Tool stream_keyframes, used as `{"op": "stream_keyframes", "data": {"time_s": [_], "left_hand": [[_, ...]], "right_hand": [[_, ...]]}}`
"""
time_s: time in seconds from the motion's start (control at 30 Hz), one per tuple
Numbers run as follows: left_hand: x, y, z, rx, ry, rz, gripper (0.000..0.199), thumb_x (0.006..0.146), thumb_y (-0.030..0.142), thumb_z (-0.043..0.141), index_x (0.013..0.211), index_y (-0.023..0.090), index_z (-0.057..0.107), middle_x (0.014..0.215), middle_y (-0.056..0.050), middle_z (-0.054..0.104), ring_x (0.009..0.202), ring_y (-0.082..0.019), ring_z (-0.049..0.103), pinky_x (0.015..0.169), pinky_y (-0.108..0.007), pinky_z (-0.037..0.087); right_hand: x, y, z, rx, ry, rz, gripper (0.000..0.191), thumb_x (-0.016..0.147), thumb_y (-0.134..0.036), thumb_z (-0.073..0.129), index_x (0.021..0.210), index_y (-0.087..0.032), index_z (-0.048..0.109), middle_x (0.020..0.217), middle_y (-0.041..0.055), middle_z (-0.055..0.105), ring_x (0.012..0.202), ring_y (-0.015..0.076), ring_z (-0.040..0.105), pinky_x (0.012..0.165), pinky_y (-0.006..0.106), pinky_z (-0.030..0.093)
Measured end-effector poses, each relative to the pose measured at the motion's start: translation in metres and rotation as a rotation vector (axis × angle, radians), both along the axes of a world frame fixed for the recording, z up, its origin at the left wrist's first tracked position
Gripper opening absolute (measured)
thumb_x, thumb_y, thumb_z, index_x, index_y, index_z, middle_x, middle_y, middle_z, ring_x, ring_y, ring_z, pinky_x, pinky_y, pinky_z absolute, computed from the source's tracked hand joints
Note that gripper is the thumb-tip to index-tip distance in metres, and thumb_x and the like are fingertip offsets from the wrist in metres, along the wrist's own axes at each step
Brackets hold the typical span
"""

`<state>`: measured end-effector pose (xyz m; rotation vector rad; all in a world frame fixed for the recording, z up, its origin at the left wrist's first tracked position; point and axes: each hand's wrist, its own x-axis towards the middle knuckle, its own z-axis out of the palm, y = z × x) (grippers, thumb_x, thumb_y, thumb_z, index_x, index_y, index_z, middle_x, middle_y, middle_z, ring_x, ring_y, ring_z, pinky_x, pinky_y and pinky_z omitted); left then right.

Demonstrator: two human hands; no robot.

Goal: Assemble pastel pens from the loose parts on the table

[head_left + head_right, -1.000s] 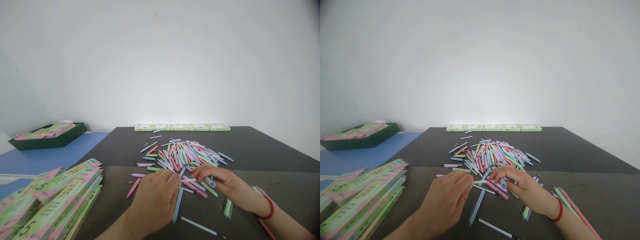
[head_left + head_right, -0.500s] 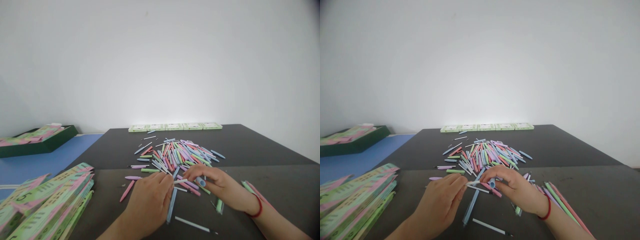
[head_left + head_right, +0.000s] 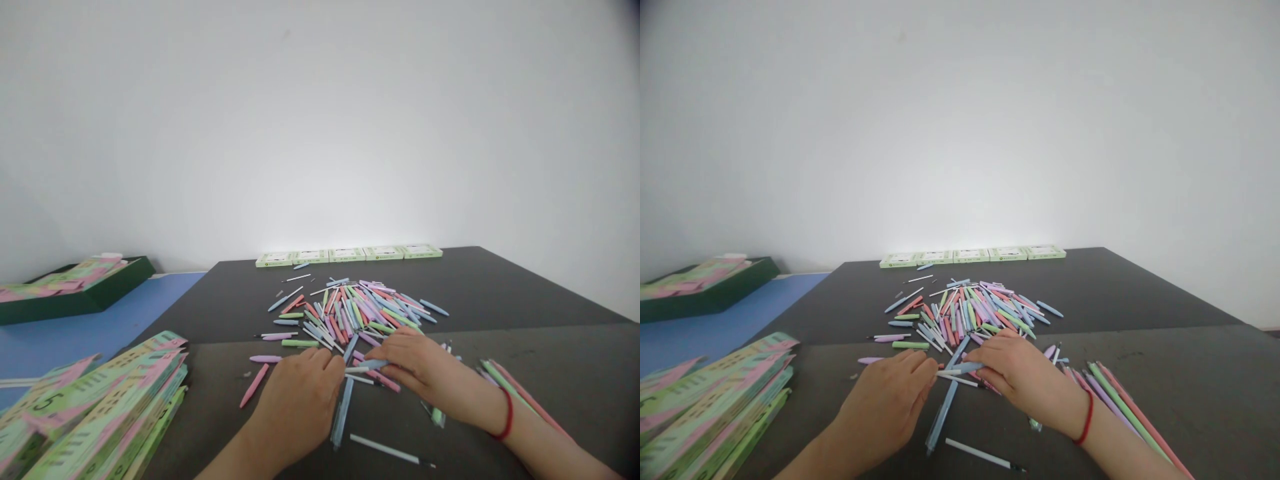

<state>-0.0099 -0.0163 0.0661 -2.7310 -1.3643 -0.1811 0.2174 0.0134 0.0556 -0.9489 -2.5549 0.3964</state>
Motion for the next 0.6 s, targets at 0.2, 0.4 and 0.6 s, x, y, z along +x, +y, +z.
{"op": "stream_keyframes", "data": {"time_s": [0.2,0.4,0.6], "left_hand": [[-0.004,0.007,-0.006,-0.022,0.016,0.013,0.015,0.09,0.015,0.04,0.084,0.02,0.052,0.084,-0.003,0.061,0.076,-0.021,0.055,0.064,-0.031,0.041],[-0.006,0.011,-0.008,-0.019,0.026,0.034,0.016,0.091,0.015,0.039,0.085,0.02,0.052,0.086,-0.003,0.062,0.076,-0.021,0.056,0.064,-0.031,0.043],[-0.003,0.011,-0.01,-0.063,0.021,0.046,0.017,0.092,0.016,0.037,0.085,0.019,0.053,0.086,-0.004,0.063,0.077,-0.019,0.057,0.068,-0.029,0.044]], "right_hand": [[0.003,0.003,-0.001,-0.034,-0.018,-0.019,0.023,0.095,-0.025,0.045,0.109,-0.024,0.063,0.1,0.0019,0.069,0.092,0.0186,0.06,0.086,0.032,0.04],[0.003,0.004,-0.002,-0.038,-0.011,-0.019,0.024,0.095,-0.027,0.043,0.106,-0.024,0.064,0.098,0.002,0.07,0.09,0.0185,0.061,0.082,0.031,0.041],[0.001,0.004,-0.005,-0.037,-0.045,-0.039,0.024,0.094,-0.025,0.044,0.106,-0.024,0.064,0.098,0.0031,0.07,0.09,0.0195,0.062,0.083,0.032,0.041]]}}
